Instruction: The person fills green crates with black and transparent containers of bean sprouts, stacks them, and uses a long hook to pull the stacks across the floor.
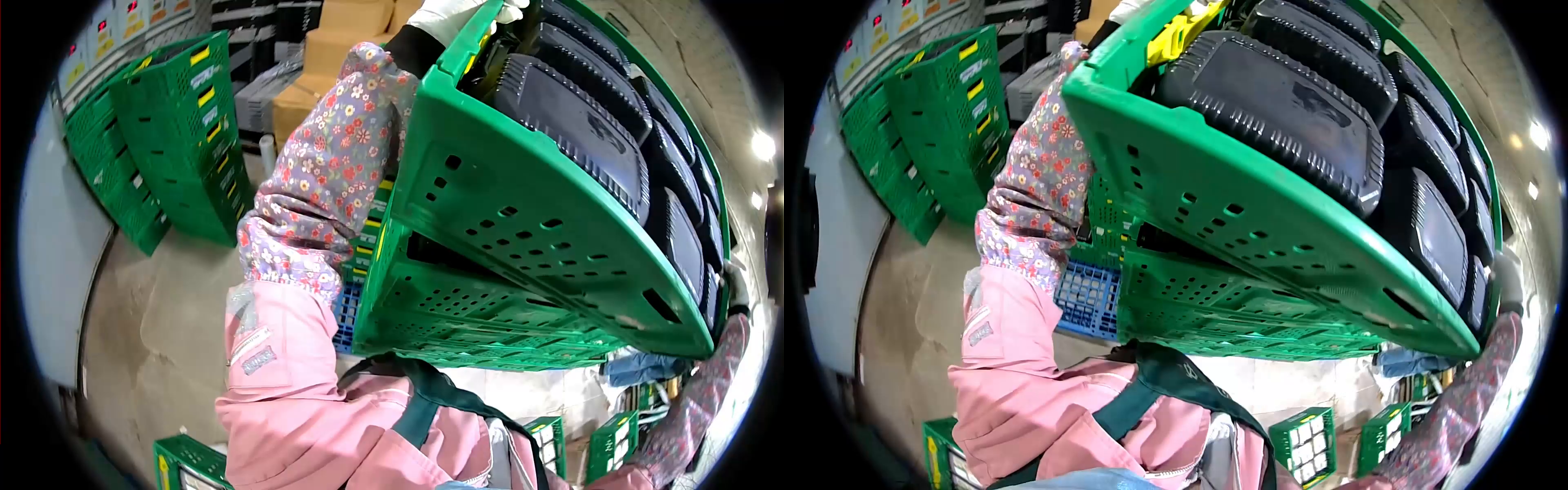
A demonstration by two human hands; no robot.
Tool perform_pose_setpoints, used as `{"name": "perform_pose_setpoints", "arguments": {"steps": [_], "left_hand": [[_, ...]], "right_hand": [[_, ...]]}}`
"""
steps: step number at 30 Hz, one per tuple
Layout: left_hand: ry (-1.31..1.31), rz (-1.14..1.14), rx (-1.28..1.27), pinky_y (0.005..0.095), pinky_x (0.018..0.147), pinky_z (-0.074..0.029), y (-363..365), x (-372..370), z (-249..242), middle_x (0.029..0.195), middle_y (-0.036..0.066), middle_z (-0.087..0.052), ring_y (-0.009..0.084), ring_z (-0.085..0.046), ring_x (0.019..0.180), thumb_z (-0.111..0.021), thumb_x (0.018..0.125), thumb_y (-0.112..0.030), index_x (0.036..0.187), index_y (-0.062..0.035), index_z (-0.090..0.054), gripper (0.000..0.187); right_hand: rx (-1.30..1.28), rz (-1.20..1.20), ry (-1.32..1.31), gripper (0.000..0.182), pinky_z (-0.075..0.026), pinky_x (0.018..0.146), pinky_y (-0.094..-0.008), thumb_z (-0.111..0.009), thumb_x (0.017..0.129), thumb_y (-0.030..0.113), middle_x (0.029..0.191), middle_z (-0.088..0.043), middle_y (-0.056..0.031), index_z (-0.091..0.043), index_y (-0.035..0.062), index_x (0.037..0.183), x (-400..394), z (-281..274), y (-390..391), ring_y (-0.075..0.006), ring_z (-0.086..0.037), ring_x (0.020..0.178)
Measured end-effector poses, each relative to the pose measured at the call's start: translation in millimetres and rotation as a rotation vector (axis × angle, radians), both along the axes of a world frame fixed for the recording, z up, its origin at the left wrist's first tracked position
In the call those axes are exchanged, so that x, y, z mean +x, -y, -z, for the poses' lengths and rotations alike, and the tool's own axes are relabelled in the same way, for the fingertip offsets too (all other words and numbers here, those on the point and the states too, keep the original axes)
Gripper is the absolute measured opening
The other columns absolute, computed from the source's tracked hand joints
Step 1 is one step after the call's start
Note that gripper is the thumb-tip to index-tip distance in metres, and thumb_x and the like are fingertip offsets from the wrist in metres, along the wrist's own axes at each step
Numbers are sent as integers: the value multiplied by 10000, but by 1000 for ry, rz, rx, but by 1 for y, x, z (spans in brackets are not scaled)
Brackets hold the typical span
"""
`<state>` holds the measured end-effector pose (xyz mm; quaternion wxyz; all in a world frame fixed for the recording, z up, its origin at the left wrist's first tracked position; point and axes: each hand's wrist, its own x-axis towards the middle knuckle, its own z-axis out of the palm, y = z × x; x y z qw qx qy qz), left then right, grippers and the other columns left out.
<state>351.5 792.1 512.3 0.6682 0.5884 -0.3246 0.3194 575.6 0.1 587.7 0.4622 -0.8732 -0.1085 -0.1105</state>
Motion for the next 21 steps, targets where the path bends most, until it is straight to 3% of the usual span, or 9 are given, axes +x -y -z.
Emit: {"name": "perform_pose_setpoints", "arguments": {"steps": [3,6,7,10,12,13,16,18,21], "left_hand": [[-99,-213,-175,184,466,-380,-10,23,37,648,-25,-574,62,-506,534,-575,897,-249,851,-76,-662,198],[-271,-247,-472,286,527,-504,-1,38,48,673,93,-646,156,-611,579,-760,670,-65,771,28,-686,156],[-251,-157,-486,288,541,-514,-3,36,57,673,87,-649,155,-619,592,-767,666,-100,768,27,-691,180],[-259,-443,-326,270,539,-510,-3,35,59,701,84,-659,143,-611,578,-771,675,-183,781,-17,-706,206],[-278,-205,-316,229,500,-424,-8,34,63,681,30,-616,96,-550,563,-674,791,-228,830,-51,-690,183],[-253,-56,-282,197,453,-340,-7,25,69,647,-31,-569,58,-487,532,-585,894,-254,862,-75,-668,199],[-305,-290,-319,257,526,-452,1,19,68,696,67,-626,121,-571,598,-711,752,-235,808,-43,-690,201],[-449,-575,-263,274,594,-514,3,20,55,777,119,-671,149,-625,678,-720,749,-213,896,-19,-705,243],[-265,-295,-316,296,677,-515,5,3,70,841,127,-676,179,-630,731,-692,801,-251,972,-6,-676,300]], "right_hand": [[-188,-63,-86,204,-389,450,-228,-524,771,110,624,-520,38,-629,70,941,21,-11,-151,-101,-459,452],[-390,-246,-239,331,-407,504,-220,-554,702,3,719,-586,8,-616,19,1026,109,29,-203,-90,-516,538],[-553,-422,-227,404,-451,616,-227,-573,688,-40,841,-624,-23,-603,6,1088,149,30,-201,-106,-572,681],[-337,-542,-270,476,-474,758,-248,-555,740,-63,1001,-638,-50,-542,2,1211,196,34,-177,-146,-596,858],[-470,-479,-73,466,-484,778,-243,-517,828,-12,1104,-622,-56,-476,-13,1292,256,42,-132,-163,-606,930],[-656,-368,-114,452,-472,747,-255,-585,832,119,1063,-615,-59,-513,-2,1261,216,28,-153,-144,-581,861],[-571,-267,72,454,-480,681,-268,-576,891,257,1053,-606,-55,-508,29,1277,224,16,-135,-135,-572,795],[-127,-485,500,418,-464,847,-253,-448,971,227,1259,-570,-98,-451,54,1351,142,20,-170,-179,-600,1038],[16,-427,738,370,-333,1069,-302,-350,1002,136,1356,-478,-127,-466,-48,1301,-23,42,-220,-189,-459,1239]]}}
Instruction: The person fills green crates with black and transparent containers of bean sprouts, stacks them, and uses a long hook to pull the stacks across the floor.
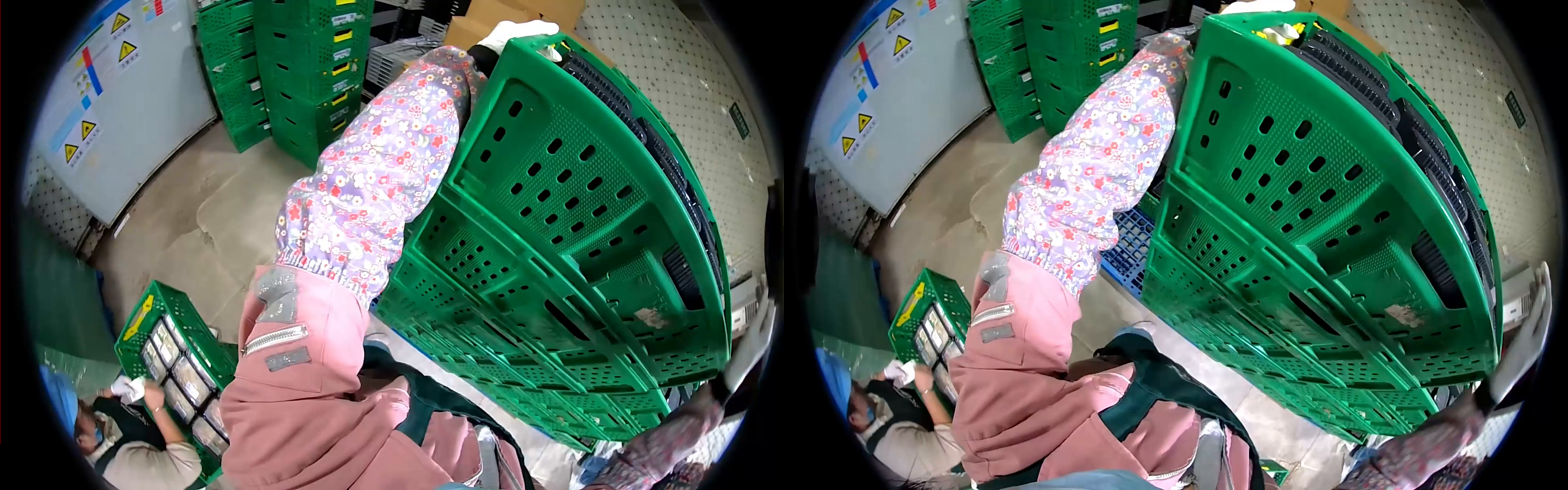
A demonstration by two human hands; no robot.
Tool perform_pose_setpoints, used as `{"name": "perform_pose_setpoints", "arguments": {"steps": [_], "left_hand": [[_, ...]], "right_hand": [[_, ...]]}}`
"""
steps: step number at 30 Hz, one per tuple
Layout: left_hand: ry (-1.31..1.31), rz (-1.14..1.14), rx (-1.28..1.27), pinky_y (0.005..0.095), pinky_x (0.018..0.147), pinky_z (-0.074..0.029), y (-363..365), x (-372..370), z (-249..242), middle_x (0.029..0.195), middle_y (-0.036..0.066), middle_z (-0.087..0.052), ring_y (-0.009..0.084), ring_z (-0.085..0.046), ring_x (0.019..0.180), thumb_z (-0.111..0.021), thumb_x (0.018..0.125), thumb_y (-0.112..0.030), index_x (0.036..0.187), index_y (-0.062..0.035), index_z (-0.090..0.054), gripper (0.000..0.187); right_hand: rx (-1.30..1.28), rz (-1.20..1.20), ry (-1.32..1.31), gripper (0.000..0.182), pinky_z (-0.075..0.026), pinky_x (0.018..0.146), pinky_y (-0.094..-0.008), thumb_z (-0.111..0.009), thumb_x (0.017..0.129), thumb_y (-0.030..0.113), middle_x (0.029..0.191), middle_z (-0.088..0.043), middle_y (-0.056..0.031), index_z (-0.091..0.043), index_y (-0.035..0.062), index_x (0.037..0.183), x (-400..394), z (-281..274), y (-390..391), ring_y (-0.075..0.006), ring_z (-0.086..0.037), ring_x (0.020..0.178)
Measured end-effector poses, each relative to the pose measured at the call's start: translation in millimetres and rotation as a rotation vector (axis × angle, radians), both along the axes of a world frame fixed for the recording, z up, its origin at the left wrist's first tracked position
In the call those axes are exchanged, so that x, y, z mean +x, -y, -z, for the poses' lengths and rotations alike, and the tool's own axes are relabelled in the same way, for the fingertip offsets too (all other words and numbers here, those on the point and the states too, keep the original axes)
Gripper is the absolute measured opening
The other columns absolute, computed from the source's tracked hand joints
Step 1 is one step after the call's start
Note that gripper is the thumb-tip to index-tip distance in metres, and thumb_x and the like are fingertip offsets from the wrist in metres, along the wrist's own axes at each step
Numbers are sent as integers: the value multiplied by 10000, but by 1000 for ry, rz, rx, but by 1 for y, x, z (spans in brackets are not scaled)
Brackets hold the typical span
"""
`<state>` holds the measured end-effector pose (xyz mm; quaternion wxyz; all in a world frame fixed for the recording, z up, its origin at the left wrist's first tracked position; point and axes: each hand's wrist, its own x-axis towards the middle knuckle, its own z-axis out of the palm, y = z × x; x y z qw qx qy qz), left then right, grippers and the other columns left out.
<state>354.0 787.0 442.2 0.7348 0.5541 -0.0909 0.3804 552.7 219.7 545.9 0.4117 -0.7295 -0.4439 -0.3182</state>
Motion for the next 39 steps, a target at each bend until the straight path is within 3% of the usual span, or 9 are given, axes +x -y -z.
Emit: {"name": "perform_pose_setpoints", "arguments": {"steps": [8,12,16,19,21,22,25,30,39], "left_hand": [[-40,-87,-168,449,866,-442,15,-115,89,1280,191,-485,334,-467,1174,-438,899,-592,1369,-13,-309,757],[-207,-148,-395,393,763,-503,0,-189,162,1202,117,-561,289,-587,997,-373,949,-537,1281,-69,-420,576],[295,837,-511,310,636,-484,-71,-270,298,1051,127,-580,284,-589,879,-452,962,-363,1207,-81,-489,375],[31,58,-667,313,650,-523,-58,-399,339,1056,193,-627,289,-647,842,-541,918,-121,1222,-2,-507,328],[99,179,-799,358,689,-545,-90,-466,409,1090,195,-630,320,-652,868,-401,980,-276,1236,1,-502,391],[-125,-274,-865,333,581,-529,-76,-494,405,1023,206,-641,337,-654,785,-402,975,-277,1198,0,-514,373],[-227,-487,-821,351,634,-555,-66,-559,400,1071,227,-628,346,-655,867,-445,937,-171,1244,8,-488,358],[-429,-610,-796,343,737,-528,-94,-586,393,1042,151,-652,265,-655,883,-457,940,-302,1188,-33,-553,379],[-514,-888,-1110,396,707,-528,-208,-675,478,1035,178,-653,304,-658,837,-510,899,-338,1131,-71,-555,357]], "right_hand": [[-232,209,797,572,-363,985,-378,-727,751,199,1270,-546,-105,-523,119,1280,-183,80,-189,-275,-513,1151],[-214,182,681,546,-385,975,-361,-710,769,163,1255,-572,-104,-524,100,1279,-197,85,-193,-262,-542,1120],[-158,269,744,477,-359,1006,-382,-578,855,100,1323,-528,-97,-480,50,1320,-190,101,-189,-289,-513,1159],[43,209,605,328,-385,978,-366,-415,980,166,1241,-588,-107,-548,-6,1225,-198,107,-208,-268,-541,1116],[325,197,613,327,-456,908,-350,-387,995,165,1162,-615,-166,-593,-44,1137,-204,122,-233,-281,-596,1009],[539,32,597,325,-486,874,-341,-396,992,164,1115,-632,-187,-614,-54,1091,-219,128,-256,-287,-620,951],[723,796,901,299,-518,791,-355,-402,978,147,961,-650,-205,-609,-61,1038,-335,156,-370,-298,-638,815],[689,-336,692,276,-471,820,-500,-440,954,172,939,-631,-172,-575,-50,1047,-398,191,-563,-344,-587,869],[685,-671,50,177,-427,882,-362,-486,931,66,1037,-595,-137,-578,-31,1047,-423,232,-809,-253,-555,975]]}}
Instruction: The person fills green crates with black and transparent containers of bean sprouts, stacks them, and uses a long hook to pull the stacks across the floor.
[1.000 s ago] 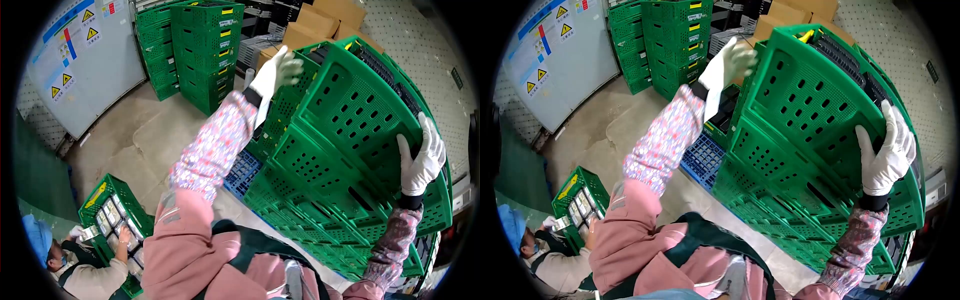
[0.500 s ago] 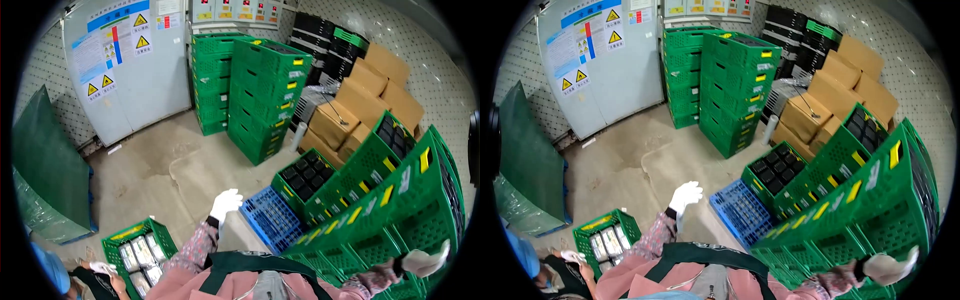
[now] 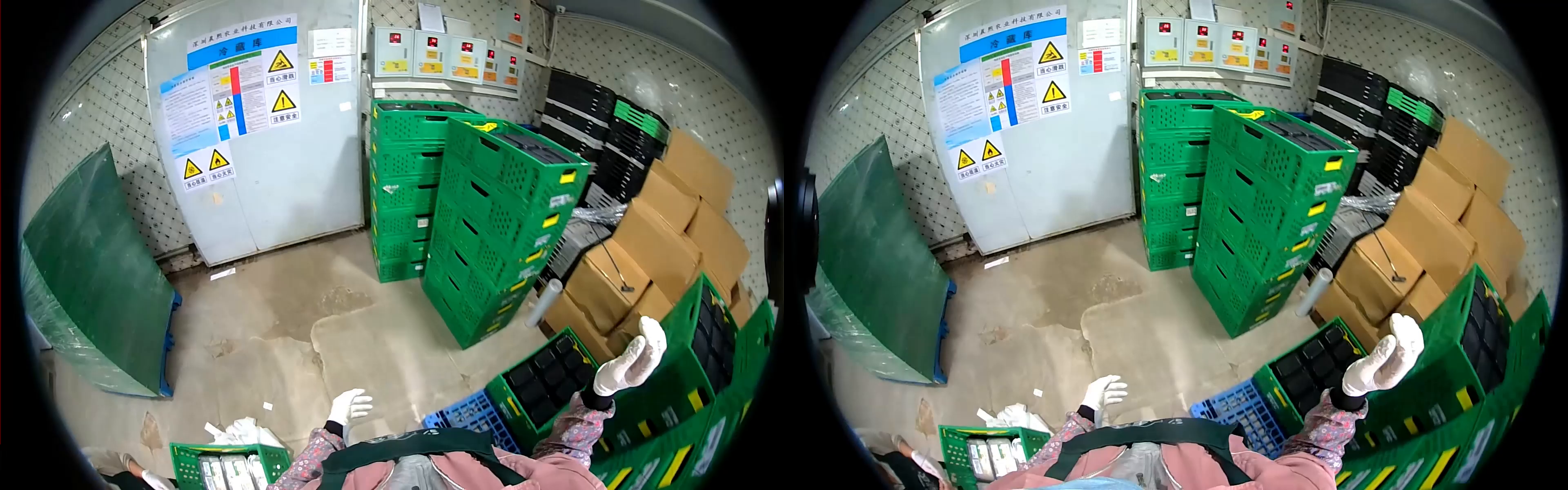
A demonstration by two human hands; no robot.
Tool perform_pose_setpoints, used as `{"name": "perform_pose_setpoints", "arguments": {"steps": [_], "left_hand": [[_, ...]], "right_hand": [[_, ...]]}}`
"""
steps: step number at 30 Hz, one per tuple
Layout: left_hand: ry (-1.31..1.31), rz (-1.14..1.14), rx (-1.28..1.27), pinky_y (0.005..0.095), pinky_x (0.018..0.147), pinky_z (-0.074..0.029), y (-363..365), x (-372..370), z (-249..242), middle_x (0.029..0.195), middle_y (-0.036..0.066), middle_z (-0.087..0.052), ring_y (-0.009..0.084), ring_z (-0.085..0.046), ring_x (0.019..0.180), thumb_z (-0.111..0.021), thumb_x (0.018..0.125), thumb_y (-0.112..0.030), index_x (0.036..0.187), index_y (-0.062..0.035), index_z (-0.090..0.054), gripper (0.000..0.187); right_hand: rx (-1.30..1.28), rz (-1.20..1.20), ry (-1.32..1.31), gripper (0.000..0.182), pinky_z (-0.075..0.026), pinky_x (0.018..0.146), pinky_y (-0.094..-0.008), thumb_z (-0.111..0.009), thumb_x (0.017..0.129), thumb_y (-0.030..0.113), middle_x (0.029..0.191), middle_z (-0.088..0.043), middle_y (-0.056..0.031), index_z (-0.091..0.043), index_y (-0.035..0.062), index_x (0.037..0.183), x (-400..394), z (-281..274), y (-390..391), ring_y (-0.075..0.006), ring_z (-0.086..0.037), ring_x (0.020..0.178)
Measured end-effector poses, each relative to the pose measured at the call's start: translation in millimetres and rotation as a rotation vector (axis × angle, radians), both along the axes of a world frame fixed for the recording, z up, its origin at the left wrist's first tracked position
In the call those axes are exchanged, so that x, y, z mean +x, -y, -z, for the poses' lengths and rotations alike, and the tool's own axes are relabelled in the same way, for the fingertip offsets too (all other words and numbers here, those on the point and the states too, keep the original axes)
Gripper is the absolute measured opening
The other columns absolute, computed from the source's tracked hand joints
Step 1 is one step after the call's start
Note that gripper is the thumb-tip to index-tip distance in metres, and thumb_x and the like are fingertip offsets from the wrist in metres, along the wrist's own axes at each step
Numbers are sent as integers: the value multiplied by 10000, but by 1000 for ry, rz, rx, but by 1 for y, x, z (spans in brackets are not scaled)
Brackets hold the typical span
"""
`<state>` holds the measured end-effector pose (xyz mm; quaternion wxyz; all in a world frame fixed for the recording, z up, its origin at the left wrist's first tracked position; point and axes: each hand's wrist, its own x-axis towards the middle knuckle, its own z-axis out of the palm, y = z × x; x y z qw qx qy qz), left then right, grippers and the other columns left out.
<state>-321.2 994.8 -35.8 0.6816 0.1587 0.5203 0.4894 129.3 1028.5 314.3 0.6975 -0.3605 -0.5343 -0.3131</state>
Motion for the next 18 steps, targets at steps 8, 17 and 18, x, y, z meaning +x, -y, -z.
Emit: {"name": "perform_pose_setpoints", "arguments": {"steps": [8,17,18], "left_hand": [[4,-270,-180,423,683,-516,-79,-41,79,1026,149,-660,304,-650,857,-473,921,-344,1120,-88,-517,327],[102,-294,-409,455,794,-486,-184,-144,178,1157,190,-601,332,-610,966,-447,943,-323,1216,-66,-495,378],[66,-252,-443,450,808,-480,-207,-159,185,1165,188,-595,326,-603,978,-456,940,-308,1221,-59,-490,376]], "right_hand": [[-575,-500,-344,173,-436,882,-277,-519,937,88,1027,-620,-69,-615,-6,1045,-54,24,-213,-138,-567,946],[-899,-504,383,243,-479,822,-368,-677,797,145,995,-641,-109,-653,94,1033,-198,140,-434,-289,-597,930],[-889,-472,419,250,-478,805,-390,-667,806,192,994,-637,-115,-652,111,1042,-201,154,-453,-308,-592,925]]}}
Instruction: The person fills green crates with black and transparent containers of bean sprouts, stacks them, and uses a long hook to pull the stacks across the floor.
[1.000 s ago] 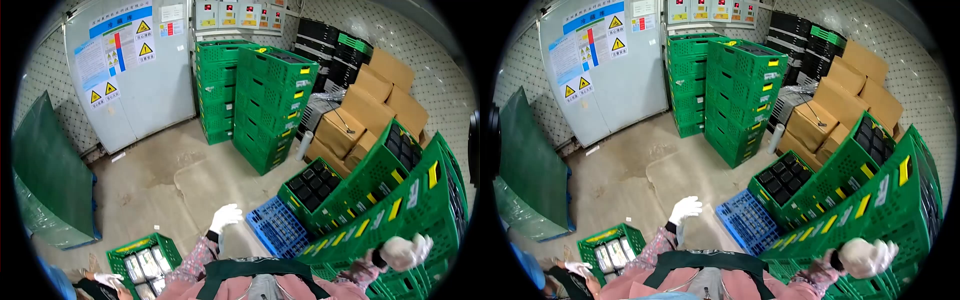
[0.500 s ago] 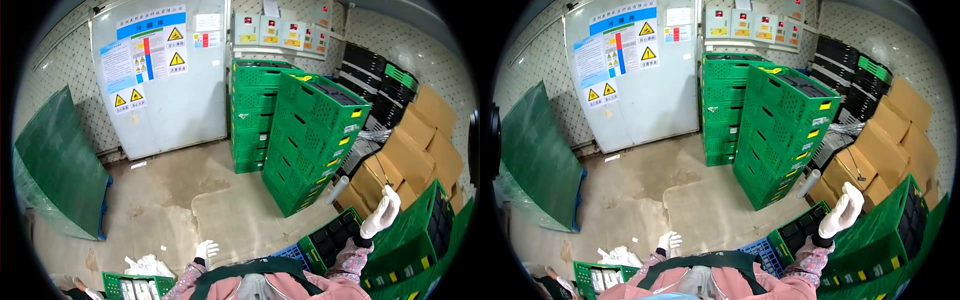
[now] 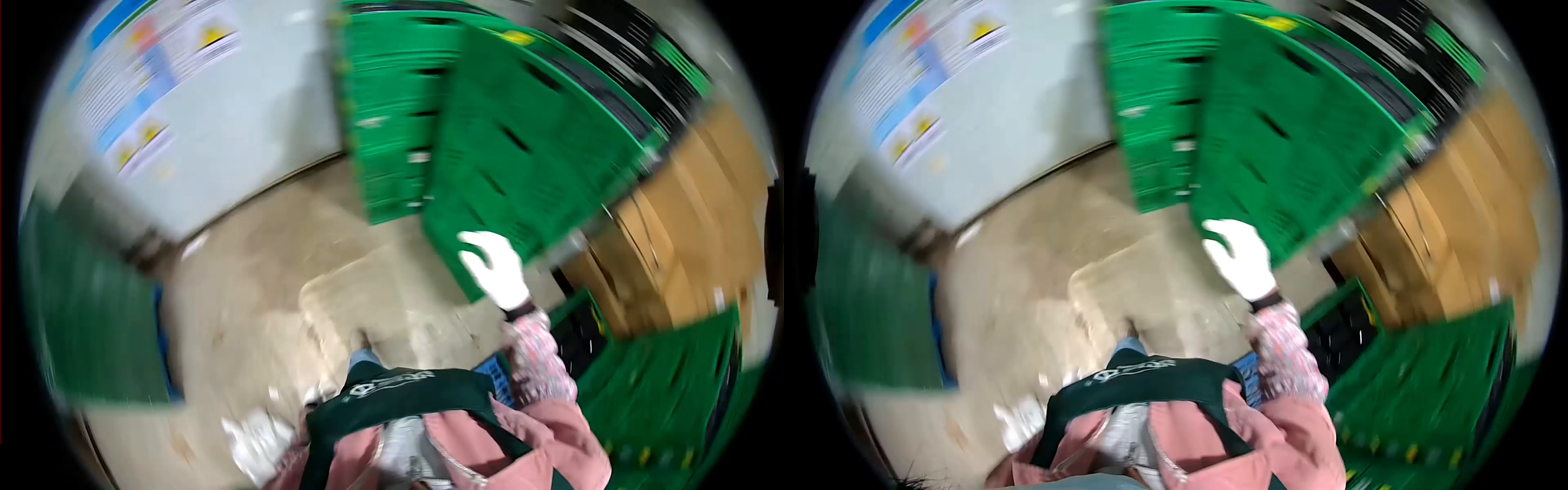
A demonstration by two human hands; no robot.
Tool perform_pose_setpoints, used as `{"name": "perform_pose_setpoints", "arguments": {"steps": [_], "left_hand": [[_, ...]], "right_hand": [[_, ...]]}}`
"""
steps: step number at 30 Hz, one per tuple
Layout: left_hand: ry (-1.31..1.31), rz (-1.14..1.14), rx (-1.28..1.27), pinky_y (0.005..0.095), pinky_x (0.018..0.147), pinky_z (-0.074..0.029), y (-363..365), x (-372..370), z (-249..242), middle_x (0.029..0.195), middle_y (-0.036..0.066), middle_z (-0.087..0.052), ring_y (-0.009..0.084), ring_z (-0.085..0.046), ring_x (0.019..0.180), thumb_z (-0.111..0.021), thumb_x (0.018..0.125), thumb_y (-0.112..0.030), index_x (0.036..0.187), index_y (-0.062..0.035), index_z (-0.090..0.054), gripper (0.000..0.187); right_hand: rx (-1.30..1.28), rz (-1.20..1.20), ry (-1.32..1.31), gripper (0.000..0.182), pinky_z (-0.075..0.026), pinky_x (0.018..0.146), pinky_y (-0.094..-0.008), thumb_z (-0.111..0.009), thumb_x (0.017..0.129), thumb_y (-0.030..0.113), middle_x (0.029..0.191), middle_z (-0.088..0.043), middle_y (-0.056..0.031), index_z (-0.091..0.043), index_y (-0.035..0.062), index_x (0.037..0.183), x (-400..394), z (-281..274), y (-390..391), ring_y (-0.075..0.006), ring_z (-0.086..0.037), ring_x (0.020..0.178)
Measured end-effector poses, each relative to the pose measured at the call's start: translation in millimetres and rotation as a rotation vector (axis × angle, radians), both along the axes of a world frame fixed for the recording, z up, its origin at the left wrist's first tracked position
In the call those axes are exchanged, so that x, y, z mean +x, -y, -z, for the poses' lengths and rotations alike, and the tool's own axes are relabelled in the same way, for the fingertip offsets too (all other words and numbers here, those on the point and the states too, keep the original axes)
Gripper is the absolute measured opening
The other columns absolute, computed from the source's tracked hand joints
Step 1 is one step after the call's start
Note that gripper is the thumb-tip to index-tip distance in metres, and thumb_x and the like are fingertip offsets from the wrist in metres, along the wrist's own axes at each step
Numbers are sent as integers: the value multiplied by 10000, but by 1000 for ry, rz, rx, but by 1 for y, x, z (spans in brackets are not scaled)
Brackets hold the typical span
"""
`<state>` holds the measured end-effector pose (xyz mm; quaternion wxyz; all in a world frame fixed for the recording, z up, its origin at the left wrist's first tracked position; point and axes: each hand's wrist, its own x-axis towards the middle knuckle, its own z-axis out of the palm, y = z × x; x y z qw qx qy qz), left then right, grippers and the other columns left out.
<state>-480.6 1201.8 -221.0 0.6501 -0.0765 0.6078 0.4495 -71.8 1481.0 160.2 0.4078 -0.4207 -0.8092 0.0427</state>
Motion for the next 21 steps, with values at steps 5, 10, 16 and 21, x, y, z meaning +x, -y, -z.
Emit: {"name": "perform_pose_setpoints", "arguments": {"steps": [5,10,16,21], "left_hand": [[-151,249,-158,425,876,-448,-138,-58,26,1201,180,-565,294,-567,1039,-501,927,-236,1246,-26,-464,383],[-690,520,7,399,945,-417,-312,-67,9,1238,172,-534,263,-531,1099,-546,914,-163,1271,7,-439,410],[-1027,452,1094,383,1031,-349,-519,198,-264,1380,166,-420,258,-436,1243,-522,940,-136,1362,-2,-374,467],[-1537,321,1940,469,1071,-288,-525,462,-457,1362,198,-436,352,-380,1290,-390,979,-286,1335,26,-402,473]], "right_hand": [[-211,394,-292,299,-489,812,-370,-640,830,211,1047,-619,-114,-618,116,1112,39,37,-44,-286,-598,967],[-112,990,-399,366,-462,906,-357,-662,807,199,1110,-611,-129,-604,82,1149,172,70,-23,-266,-578,1053],[-115,1512,-635,521,-423,957,-357,-690,808,271,1198,-573,-179,-534,-17,1214,419,173,-2,-284,-552,1105],[-39,1466,-1207,695,-398,974,-347,-749,772,251,1252,-525,-201,-423,-47,1308,648,227,-97,-255,-515,1139]]}}
